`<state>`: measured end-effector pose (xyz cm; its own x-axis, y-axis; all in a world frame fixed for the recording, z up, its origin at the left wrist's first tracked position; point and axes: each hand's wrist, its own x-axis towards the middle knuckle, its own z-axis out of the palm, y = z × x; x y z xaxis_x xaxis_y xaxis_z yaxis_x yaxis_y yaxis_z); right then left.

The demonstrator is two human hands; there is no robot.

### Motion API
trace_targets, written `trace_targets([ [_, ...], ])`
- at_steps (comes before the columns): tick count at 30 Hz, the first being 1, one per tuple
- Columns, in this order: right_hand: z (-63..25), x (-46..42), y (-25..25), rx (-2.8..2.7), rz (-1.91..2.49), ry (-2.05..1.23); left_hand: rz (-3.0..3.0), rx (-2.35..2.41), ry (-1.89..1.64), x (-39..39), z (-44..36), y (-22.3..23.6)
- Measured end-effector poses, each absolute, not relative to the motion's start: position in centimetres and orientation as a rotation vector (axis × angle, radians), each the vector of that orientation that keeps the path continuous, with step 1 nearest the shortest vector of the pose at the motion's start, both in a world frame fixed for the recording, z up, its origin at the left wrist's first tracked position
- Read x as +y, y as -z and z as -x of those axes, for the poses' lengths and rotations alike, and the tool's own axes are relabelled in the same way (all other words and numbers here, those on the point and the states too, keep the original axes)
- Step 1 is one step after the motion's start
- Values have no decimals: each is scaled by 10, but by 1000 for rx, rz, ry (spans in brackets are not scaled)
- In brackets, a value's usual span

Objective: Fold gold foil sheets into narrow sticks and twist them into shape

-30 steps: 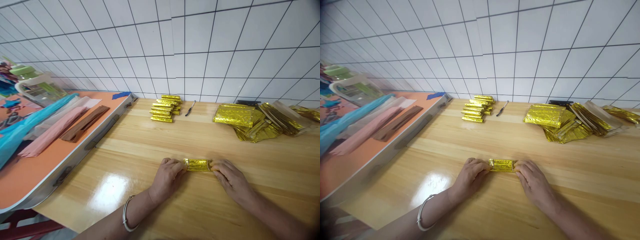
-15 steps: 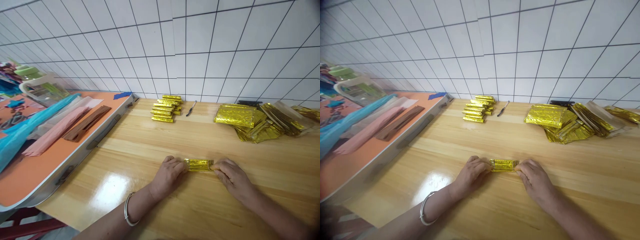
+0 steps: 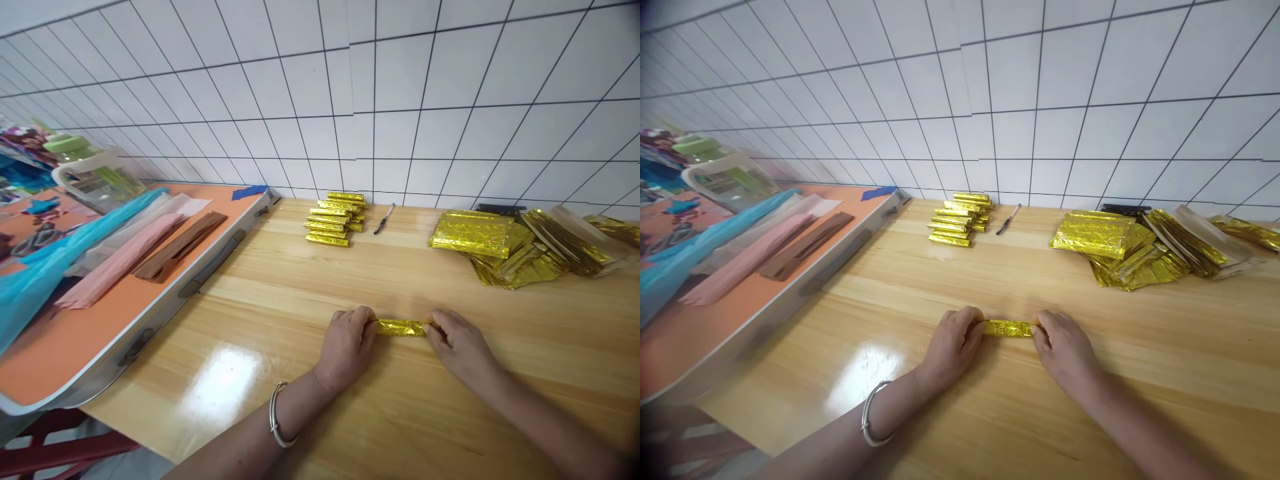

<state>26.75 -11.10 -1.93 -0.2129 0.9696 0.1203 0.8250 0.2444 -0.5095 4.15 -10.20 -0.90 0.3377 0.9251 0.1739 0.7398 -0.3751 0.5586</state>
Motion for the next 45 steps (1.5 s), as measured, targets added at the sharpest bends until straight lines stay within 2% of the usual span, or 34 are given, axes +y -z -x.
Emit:
trace_targets([
  [12,-266,-107,20,-2152,1638,-340,-2228,1505,-683,-98,-46,13],
  [23,-265,-104,25,-2301,1604,-73,-2353,1601,-572,-92,-49,19],
  [36,-276,-99,25,-2346,1516,-148,-2315,1524,-473,-89,-30,12],
  [45,-268,-105,29,-2365,1490,-100,-2401,1399,-548,-94,-35,22],
])
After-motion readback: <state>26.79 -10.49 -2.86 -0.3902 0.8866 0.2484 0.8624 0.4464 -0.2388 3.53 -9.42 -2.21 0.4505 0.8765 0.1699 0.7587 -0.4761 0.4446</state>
